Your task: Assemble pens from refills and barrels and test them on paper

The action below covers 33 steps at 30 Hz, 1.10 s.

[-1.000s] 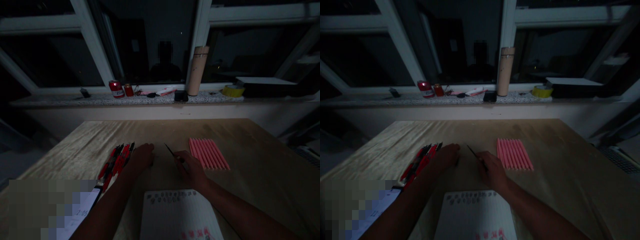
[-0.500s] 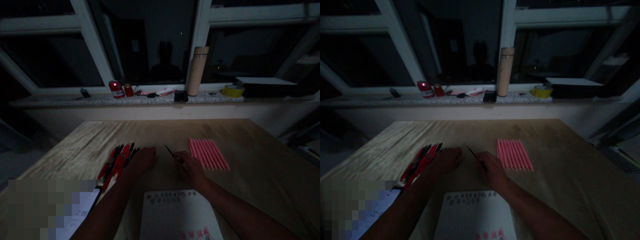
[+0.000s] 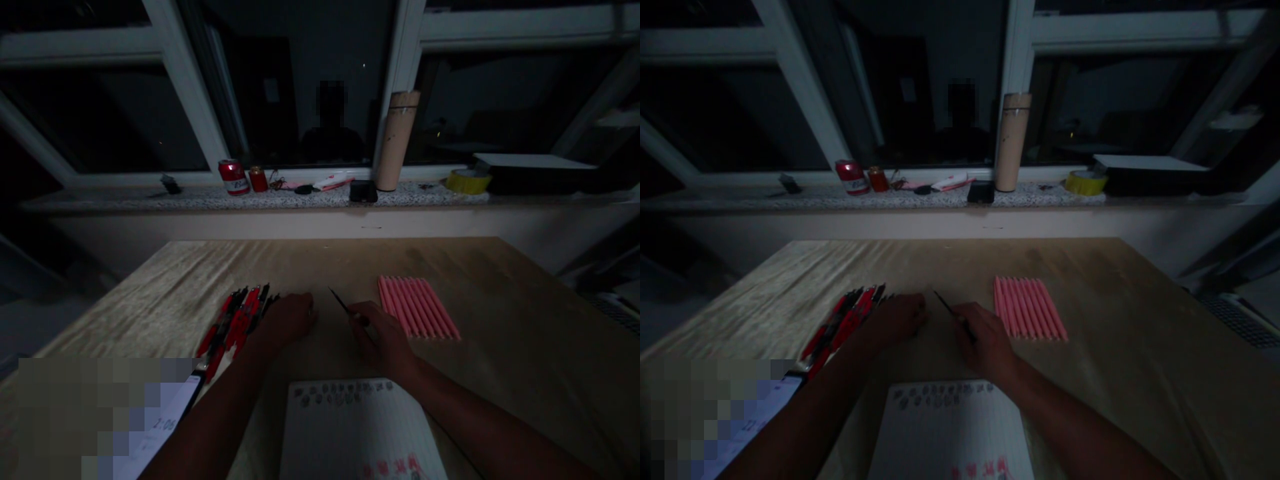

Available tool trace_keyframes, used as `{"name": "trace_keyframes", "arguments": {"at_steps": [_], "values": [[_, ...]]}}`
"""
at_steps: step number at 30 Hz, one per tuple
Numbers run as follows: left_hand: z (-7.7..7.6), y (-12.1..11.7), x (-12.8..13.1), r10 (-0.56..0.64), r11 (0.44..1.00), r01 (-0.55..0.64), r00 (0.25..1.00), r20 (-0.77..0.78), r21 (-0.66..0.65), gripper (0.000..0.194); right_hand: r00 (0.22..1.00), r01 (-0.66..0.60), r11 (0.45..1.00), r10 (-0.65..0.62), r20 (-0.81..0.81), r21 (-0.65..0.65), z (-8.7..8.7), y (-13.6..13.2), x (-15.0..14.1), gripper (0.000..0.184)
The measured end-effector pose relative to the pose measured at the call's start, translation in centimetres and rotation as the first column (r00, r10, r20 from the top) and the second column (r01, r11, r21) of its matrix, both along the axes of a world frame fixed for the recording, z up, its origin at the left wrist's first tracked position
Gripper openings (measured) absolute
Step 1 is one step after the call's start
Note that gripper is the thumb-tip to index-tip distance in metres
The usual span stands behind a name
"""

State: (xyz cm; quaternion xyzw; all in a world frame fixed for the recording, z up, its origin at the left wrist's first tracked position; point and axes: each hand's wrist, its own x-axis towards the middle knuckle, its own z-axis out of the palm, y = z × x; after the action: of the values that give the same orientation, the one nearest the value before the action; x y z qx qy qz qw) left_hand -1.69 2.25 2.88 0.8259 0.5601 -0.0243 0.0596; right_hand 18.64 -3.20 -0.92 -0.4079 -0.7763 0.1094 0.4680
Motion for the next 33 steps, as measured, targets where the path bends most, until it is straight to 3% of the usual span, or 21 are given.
{"name": "trace_keyframes", "arguments": {"at_steps": [11, 16, 23, 33], "values": [[-0.7, -0.2, 0.4, 0.022, 0.979, -0.022, 1.0, 0.005, 0.203, 0.034, 1.0, 0.018, 1.0, -0.018, -0.002, 0.013, 0.2, 0.0, -0.1, 0.022], [-2.4, -0.7, 1.4, -0.026, 0.942, -0.007, 0.995, 0.092, 0.336, 0.053, 1.0, 0.002, 1.0, -0.003, 0.003, 0.002, 0.1, 0.1, 0.0, 0.023], [-4.8, -0.8, 1.4, -0.149, 0.951, 0.129, 0.988, 0.049, 0.281, 0.055, 1.0, 0.015, 1.0, -0.015, -0.014, 0.01, 0.3, 0.0, -0.1, 0.02], [-4.4, -0.6, 1.3, -0.161, 0.957, 0.133, 0.983, 0.091, 0.259, 0.054, 0.998, 0.032, 0.999, -0.033, -0.046, -0.035, 0.0, 0.0, -0.1, 0.022]]}}
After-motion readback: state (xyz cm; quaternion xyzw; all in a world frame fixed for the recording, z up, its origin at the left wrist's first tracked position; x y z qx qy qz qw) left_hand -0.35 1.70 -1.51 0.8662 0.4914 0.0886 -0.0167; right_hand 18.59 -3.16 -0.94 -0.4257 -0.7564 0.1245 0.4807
